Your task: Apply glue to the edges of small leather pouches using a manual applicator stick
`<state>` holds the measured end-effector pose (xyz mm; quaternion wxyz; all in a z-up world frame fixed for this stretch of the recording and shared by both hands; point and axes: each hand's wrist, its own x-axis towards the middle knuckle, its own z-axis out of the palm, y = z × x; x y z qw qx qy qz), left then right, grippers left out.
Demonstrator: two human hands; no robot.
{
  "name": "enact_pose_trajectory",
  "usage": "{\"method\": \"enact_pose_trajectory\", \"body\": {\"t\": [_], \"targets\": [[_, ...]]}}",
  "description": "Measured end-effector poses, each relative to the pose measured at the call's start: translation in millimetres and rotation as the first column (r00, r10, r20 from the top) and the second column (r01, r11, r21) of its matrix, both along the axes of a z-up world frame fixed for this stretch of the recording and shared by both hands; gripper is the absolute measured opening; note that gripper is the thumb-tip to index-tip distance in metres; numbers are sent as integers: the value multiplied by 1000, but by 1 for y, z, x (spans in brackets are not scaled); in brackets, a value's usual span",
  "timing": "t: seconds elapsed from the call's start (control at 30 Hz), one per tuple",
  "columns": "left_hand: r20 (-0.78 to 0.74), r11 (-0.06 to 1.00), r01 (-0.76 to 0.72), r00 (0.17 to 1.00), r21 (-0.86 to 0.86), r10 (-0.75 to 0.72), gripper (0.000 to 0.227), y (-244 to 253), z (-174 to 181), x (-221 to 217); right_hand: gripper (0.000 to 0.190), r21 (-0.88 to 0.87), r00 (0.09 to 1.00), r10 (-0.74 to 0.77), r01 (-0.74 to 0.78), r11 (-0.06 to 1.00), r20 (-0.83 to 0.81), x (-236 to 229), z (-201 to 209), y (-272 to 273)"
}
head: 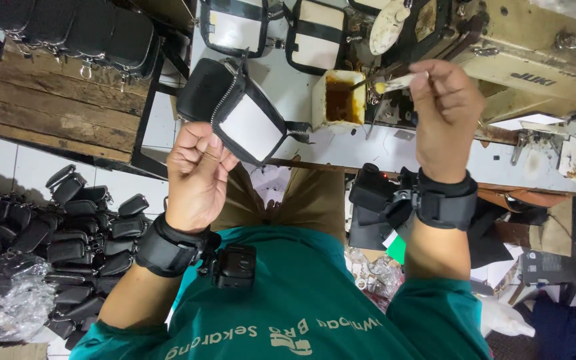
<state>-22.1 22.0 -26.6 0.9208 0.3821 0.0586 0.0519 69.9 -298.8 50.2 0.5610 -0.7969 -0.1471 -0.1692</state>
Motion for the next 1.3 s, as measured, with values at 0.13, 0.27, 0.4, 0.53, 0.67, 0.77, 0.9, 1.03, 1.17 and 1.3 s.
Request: {"method": "enact_pose_trajectory", "body": {"t": [0.13, 0.27, 0.4, 0.53, 0.67, 0.77, 0.9, 1.03, 1.17, 1.3], "targets": [[-2, 992, -128, 992, -10, 128, 7, -18, 6, 2, 11, -405, 973, -8, 105, 909, 232, 6, -27, 5], [8, 985, -171, 985, -5, 172, 6, -25, -18, 1, 12, -321, 974, -55, 127, 938, 221, -8, -16, 29], [-1, 988, -147, 989, -52, 148, 6, -32, -13, 0, 10, 39, 990, 66, -71, 997, 125, -40, 18, 85], [0, 990, -134, 991, -38, 134, 6, -32, -22, -3, 8, 61, 981, 131, -141, 988, 144, -44, 20, 113], [29, 990, -143, 989, -12, 143, 4, -33, -9, -6, 8, -10, 971, 79, -79, 997, 226, -45, 19, 126], [61, 989, -147, 987, 10, 146, 2, -33, 1, -7, 10, -18, 970, 47, -44, 999, 239, -43, 15, 130], [90, 988, -146, 986, 48, 141, 2, -32, 6, -7, 12, -35, 966, 31, -22, 999, 257, -41, 9, 131], [112, 987, -149, 984, 63, 142, 2, -32, 8, -8, 11, -49, 966, 17, -4, 999, 258, -39, 8, 131], [145, 985, -150, 980, 82, 137, 5, -32, 7, -7, 9, -44, 968, 15, -4, 999, 249, -39, 10, 133], [151, 984, -160, 977, 76, 147, 5, -33, 8, -7, 9, -64, 971, 22, -7, 998, 239, -43, 13, 137]]}}
